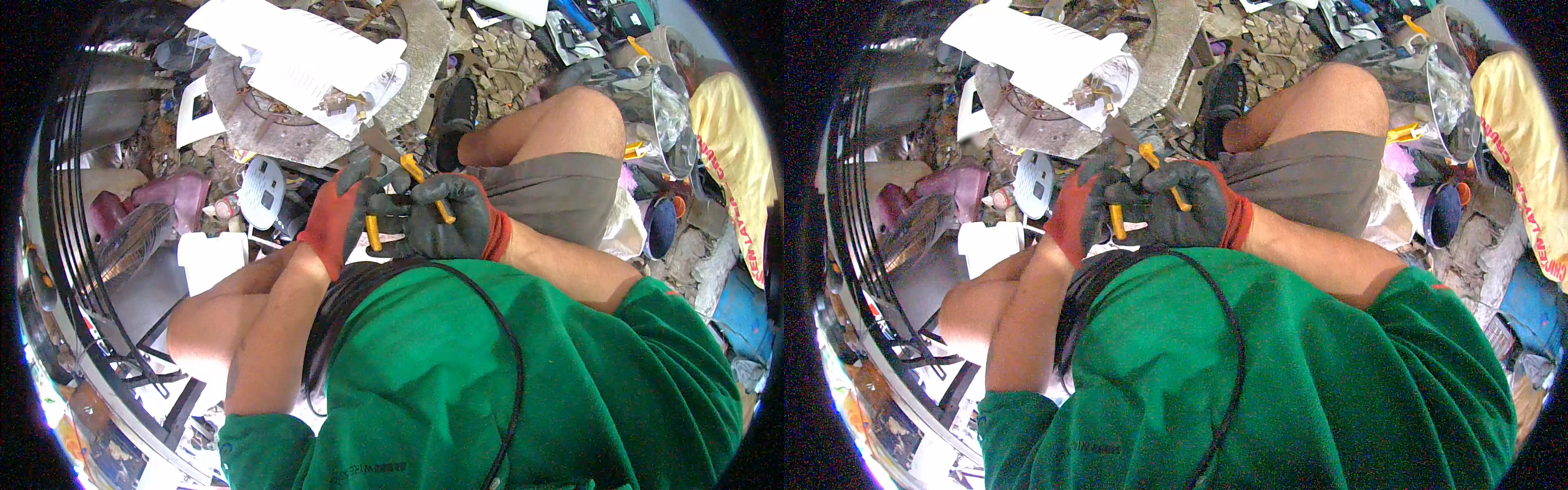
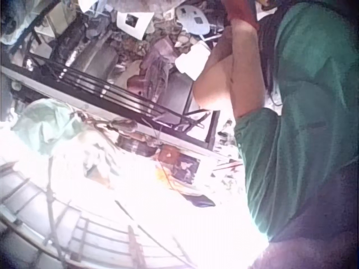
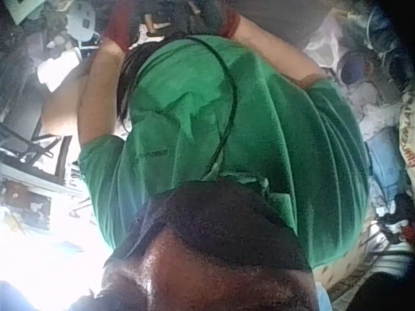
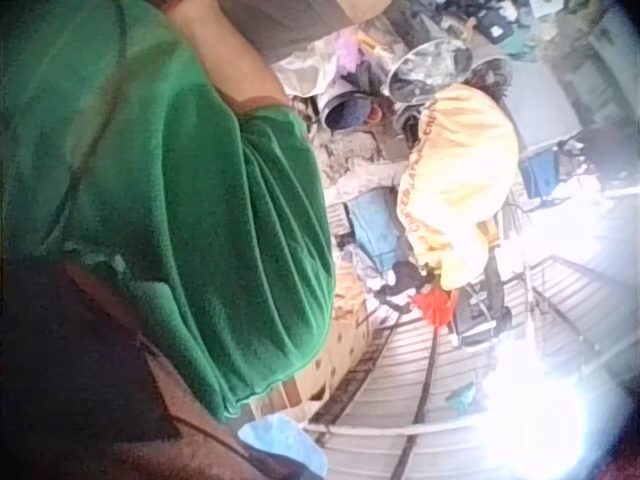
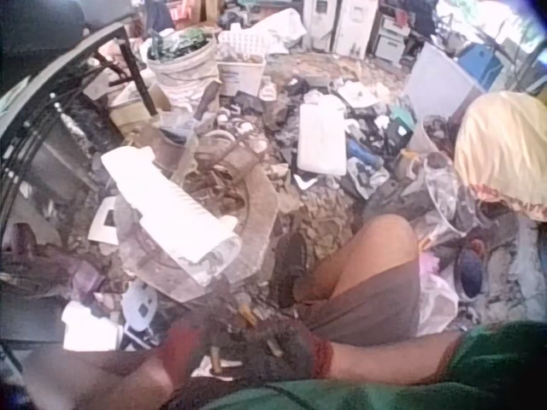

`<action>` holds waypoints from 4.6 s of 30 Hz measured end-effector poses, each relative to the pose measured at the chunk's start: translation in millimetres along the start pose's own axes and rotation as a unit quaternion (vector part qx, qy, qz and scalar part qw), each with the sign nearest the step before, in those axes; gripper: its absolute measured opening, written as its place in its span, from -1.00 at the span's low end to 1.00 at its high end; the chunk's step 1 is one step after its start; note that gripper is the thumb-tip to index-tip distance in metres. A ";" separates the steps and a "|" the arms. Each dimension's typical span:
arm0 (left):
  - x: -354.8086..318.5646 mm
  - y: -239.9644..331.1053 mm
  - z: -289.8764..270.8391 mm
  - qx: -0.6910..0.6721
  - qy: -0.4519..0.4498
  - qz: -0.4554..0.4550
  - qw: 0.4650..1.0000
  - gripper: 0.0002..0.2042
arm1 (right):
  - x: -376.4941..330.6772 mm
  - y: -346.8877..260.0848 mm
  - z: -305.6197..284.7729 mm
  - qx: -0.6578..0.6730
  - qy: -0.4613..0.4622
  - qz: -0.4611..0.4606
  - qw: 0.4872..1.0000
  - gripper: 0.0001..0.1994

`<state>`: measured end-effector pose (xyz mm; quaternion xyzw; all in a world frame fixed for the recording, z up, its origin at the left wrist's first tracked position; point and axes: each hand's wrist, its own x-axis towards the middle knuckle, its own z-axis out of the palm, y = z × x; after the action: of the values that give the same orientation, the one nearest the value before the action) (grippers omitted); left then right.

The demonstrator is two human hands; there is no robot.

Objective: The person uses pliers to remove a small metallic component from a plastic housing and pulls a wire through a small metal part.

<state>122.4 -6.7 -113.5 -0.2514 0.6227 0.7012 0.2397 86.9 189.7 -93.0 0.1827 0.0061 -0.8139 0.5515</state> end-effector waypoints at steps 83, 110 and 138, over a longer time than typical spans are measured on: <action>37.4 62.4 -3.6 0.651 0.112 0.234 0.713 -0.29 | -50.4 -58.1 40.1 -0.972 0.186 -0.077 0.122 -0.49; 30.4 38.4 24.7 0.575 0.199 0.249 0.753 -0.26 | -46.9 -27.7 33.3 -0.963 0.245 -0.082 0.077 -0.44; 32.2 39.7 27.1 0.585 0.207 0.216 0.754 -0.26 | -39.8 -33.8 65.3 -0.972 0.228 0.025 0.047 -0.41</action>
<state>70.8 16.6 -101.9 -0.0598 0.9834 0.1647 0.0476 50.5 224.7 -26.4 -0.3420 0.9128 0.0232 0.2221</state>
